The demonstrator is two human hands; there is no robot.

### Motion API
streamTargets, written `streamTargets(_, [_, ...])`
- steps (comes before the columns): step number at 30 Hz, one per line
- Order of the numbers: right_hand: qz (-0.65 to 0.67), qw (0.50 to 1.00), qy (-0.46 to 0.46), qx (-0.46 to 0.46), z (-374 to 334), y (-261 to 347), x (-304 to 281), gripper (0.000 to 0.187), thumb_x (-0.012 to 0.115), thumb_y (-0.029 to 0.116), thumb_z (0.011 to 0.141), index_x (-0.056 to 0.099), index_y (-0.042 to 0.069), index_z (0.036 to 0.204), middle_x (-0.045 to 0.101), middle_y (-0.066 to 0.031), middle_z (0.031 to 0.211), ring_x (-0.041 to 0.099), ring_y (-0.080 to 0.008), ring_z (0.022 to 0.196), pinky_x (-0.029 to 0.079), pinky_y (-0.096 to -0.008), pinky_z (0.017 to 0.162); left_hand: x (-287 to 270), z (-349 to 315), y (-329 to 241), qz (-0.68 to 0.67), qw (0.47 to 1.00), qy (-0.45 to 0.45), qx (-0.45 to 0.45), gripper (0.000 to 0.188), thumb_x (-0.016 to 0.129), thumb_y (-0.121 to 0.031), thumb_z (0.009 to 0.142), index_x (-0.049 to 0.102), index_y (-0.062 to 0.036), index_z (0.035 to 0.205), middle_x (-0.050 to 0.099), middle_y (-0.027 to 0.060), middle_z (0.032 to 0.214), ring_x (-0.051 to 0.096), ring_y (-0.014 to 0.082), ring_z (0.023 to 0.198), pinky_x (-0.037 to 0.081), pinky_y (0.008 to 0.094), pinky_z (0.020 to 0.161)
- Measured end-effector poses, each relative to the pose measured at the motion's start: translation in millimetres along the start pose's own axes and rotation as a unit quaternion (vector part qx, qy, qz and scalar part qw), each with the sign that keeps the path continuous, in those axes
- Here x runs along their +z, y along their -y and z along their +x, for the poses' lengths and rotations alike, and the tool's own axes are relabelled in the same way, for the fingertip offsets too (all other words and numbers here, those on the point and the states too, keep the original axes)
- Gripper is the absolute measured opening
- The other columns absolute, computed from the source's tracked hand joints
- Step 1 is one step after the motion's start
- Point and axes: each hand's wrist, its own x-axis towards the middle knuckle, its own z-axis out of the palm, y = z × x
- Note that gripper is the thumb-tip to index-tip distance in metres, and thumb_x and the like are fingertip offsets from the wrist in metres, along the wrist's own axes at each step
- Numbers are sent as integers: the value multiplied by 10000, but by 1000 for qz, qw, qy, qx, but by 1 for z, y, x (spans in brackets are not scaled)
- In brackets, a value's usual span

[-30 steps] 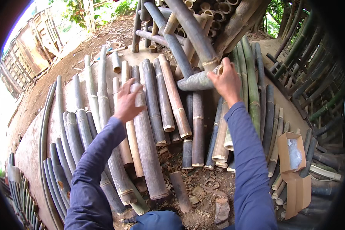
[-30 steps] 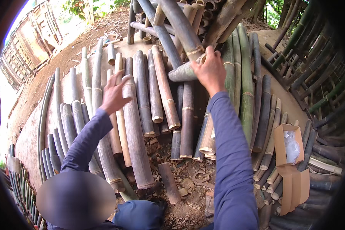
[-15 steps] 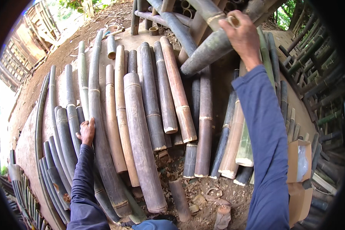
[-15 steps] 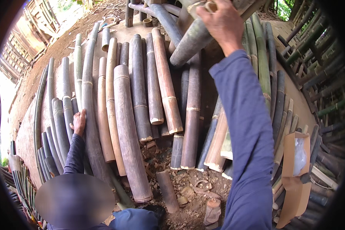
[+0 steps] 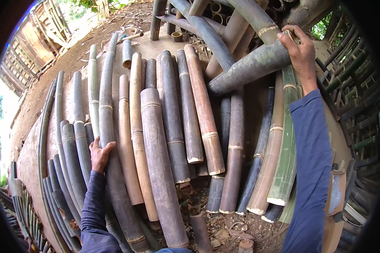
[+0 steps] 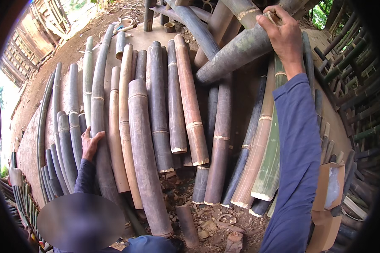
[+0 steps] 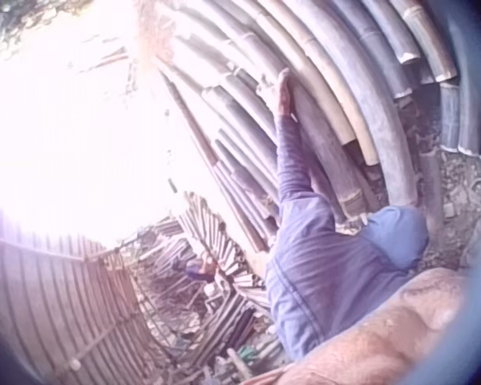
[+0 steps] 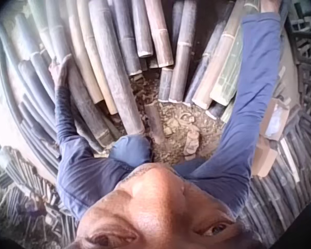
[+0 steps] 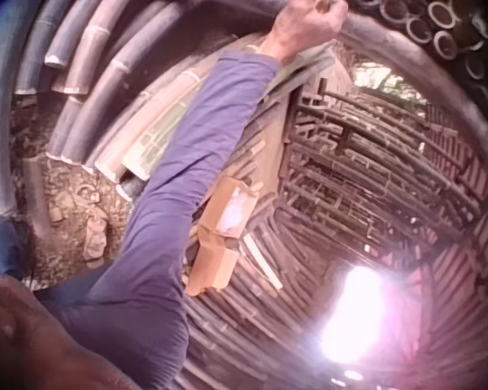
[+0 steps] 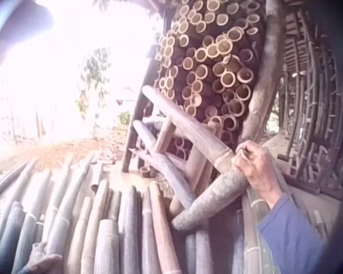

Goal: The person carves holes into bamboo poles using a knife and assembles them by inserting the ends of other poles into the openings to form a structure.

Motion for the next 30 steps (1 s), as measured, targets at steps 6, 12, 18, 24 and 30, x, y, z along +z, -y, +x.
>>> streamTargets(6, [32, 999, 8, 5, 10, -2, -3, 285, 733, 286, 915, 703, 48, 1069, 671, -7, 925, 592, -94, 884, 476, -251, 838, 6, 1, 3, -16, 1000, 1, 5, 1007, 814, -553, 717, 510, 6, 1497, 394, 310, 1525, 460, 426, 1395, 395, 447, 1158])
streamTargets(12, [45, 999, 24, -9, 21, 3, 11, 301, 727, 322, 920, 717, 64, 1075, 680, -10, 924, 605, -101, 884, 480, -253, 843, 3, 3, 7, -16, 1000, 4, 4, 1024, 814, -544, 716, 496, 35, 1498, 386, 308, 1525, 449, 418, 1402, 392, 439, 1160])
streamTargets(18, [-28, 997, 57, -48, 54, 20, 39, 413, 687, 436, 915, 703, 108, 1165, 717, -110, 1095, 673, -252, 1005, 501, -379, 899, 8, 9, 15, -25, 1000, 9, 14, 1032, 814, -545, 712, 493, 39, 1500, 381, 297, 1518, 451, 410, 1394, 384, 432, 1163])
streamTargets(24, [-51, 990, 54, -121, 89, 93, 93, 286, 755, 270, 817, 719, -2, 899, 702, -171, 776, 698, -273, 727, 530, -388, 698, -1, 1, 5, -34, 999, 15, -12, 1046, 805, -552, 701, 480, 13, 1520, 373, 262, 1536, 459, 393, 1389, 377, 455, 1158])
streamTargets(30, [-55, 994, 60, -76, 104, 101, 125, 249, 730, 273, 820, 738, 24, 830, 729, -155, 760, 728, -262, 734, 548, -393, 687, 3, 1, 2, -26, 999, 25, -30, 1075, 788, -576, 679, 473, -6, 1534, 369, 228, 1544, 468, 373, 1384, 342, 514, 1158])
